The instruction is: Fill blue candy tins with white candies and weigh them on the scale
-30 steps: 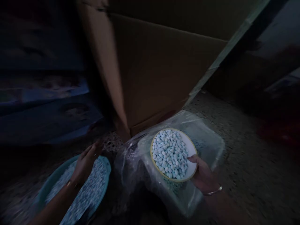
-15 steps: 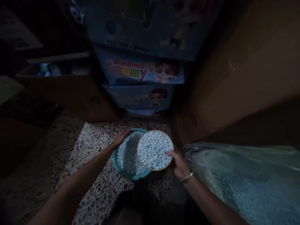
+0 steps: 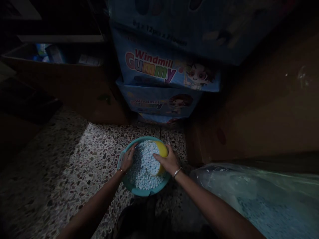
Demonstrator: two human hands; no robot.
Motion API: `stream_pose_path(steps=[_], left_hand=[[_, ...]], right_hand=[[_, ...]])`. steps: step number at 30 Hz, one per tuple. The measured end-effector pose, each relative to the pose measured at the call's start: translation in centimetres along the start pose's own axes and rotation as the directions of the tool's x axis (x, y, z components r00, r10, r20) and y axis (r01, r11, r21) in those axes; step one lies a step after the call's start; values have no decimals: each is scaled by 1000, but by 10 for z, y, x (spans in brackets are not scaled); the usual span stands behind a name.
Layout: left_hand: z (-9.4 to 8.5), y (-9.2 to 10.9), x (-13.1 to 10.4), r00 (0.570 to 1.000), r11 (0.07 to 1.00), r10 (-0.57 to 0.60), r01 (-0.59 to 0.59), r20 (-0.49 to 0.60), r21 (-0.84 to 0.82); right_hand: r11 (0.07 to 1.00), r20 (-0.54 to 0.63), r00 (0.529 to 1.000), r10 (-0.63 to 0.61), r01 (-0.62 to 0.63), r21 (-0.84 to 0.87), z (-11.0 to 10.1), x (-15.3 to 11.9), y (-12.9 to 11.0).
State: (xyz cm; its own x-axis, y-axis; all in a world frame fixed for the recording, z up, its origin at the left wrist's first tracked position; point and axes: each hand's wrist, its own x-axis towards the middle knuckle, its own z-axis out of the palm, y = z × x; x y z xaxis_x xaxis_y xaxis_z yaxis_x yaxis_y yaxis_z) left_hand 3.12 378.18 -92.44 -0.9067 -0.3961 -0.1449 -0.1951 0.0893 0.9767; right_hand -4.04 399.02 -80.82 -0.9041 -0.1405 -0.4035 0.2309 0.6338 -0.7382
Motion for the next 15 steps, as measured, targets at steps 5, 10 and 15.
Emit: stream_pose_path(steps=[5,10,15], left_hand=[[3,-7,-1,999,1000,3,-3,-33,-6],[7,-9,-5,999,1000,0,0,-35,0],[2,-5,-11,1000,1000,6,-6,-11,29]], right_hand=[[987,-11,999,-44,42,-152,14,-4,-5],[959,-17,997,-78,70,-276,0,-4,-6],[899,-19,996,-82,66,-433,-1,-8,-15]])
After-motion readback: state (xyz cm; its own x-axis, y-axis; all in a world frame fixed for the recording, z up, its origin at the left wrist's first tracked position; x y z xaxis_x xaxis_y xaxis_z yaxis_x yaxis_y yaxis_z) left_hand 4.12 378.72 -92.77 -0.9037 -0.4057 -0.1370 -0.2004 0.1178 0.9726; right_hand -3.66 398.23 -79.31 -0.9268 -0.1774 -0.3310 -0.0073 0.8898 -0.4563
